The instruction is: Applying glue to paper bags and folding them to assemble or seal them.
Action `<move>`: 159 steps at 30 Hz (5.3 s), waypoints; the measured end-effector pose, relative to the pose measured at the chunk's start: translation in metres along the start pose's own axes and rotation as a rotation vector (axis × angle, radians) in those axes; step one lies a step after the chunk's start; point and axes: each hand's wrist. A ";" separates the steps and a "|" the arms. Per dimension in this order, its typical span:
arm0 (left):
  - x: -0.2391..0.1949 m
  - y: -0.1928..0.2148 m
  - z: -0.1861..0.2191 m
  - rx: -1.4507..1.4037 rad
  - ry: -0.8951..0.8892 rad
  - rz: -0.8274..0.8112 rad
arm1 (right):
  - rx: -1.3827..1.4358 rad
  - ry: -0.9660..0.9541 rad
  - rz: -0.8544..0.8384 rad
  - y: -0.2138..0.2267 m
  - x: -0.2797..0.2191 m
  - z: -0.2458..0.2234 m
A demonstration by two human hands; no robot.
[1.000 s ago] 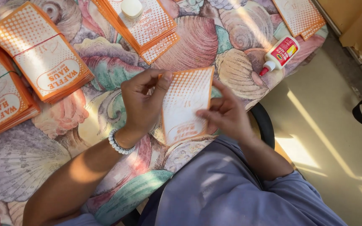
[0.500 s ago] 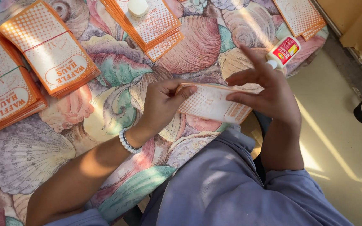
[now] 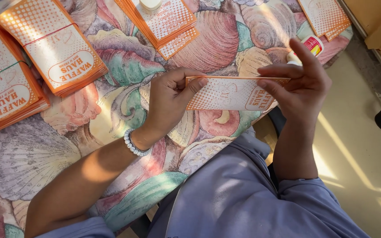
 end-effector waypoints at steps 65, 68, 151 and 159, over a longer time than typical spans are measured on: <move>-0.002 -0.001 -0.024 1.049 -0.325 -0.379 | -1.077 0.335 -0.599 0.005 0.044 0.069; 0.003 0.005 -0.023 0.928 -0.269 -0.420 | -1.075 0.316 -0.570 0.020 0.048 0.076; -0.029 -0.020 -0.003 0.667 -0.391 -0.481 | -1.153 -0.155 -0.387 0.193 0.129 0.218; 0.006 0.001 0.011 0.634 -0.416 -0.426 | -1.313 0.311 -0.266 0.150 0.135 0.174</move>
Point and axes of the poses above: each hand's wrist, its own x-axis towards the middle knuckle, its own y-axis out of the back of the hand, z = x × y, and after that the axes turned 2 degrees about -z, right-handed
